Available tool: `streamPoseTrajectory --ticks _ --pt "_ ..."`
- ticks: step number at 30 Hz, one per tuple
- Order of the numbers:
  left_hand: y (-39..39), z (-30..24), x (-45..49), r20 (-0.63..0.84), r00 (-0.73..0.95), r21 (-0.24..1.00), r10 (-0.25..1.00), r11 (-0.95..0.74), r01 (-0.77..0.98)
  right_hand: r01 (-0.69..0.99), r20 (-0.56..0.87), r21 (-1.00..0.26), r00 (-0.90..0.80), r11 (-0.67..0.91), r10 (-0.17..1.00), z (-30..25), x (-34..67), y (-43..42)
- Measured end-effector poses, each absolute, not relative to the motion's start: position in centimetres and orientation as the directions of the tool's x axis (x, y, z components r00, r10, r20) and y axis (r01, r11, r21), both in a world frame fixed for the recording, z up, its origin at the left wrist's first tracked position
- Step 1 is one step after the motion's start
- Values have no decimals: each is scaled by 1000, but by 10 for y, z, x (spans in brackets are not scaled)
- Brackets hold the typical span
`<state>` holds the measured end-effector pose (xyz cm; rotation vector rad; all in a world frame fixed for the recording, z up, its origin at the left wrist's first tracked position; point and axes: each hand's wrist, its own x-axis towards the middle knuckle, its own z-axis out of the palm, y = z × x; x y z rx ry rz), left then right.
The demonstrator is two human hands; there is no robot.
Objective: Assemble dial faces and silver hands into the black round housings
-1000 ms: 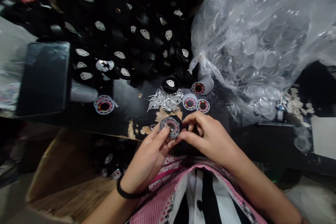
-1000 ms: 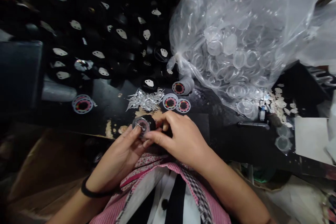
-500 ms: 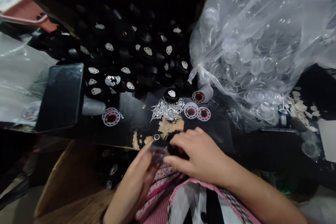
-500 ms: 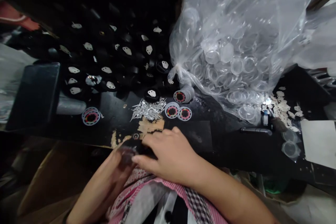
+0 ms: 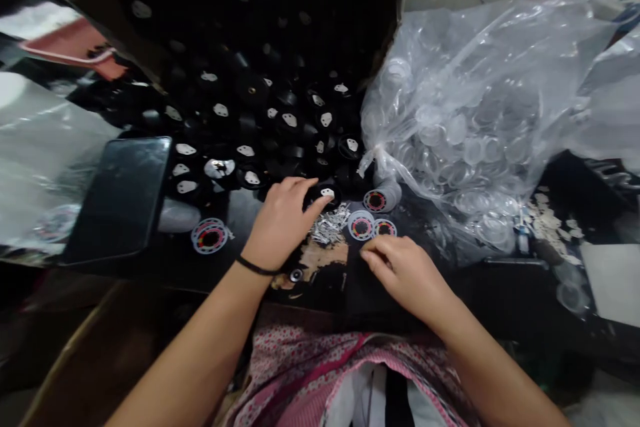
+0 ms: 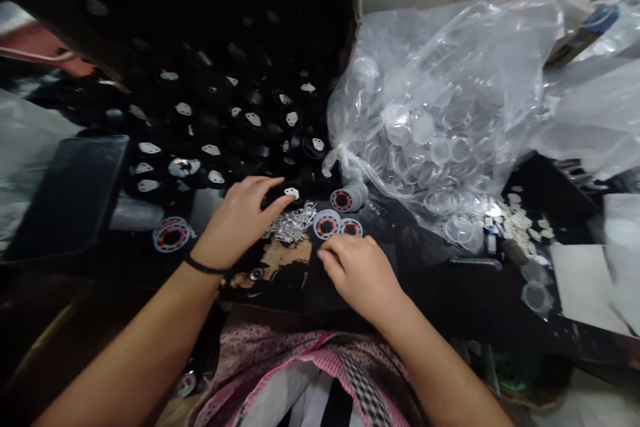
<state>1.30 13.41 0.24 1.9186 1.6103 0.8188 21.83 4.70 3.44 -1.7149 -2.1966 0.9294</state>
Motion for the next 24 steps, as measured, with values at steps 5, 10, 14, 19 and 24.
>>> streamPoseTrajectory --ticks 5,10,14,19,24 --pt "129 -2 12 66 39 848 997 -77 524 926 -156 -363 -170 104 973 25 225 64" --pt "61 9 13 -409 -49 835 911 353 -422 951 -116 -267 -191 155 975 18 216 78" --pt "32 14 24 -611 107 575 784 533 -621 929 -62 -337 -183 152 981 14 218 76" --pt "35 16 37 -647 188 479 739 586 -654 771 -25 -636 -73 41 997 9 223 74" --pt "40 20 50 -638 219 420 738 572 -704 510 -109 -855 -4 -92 994 11 231 73"
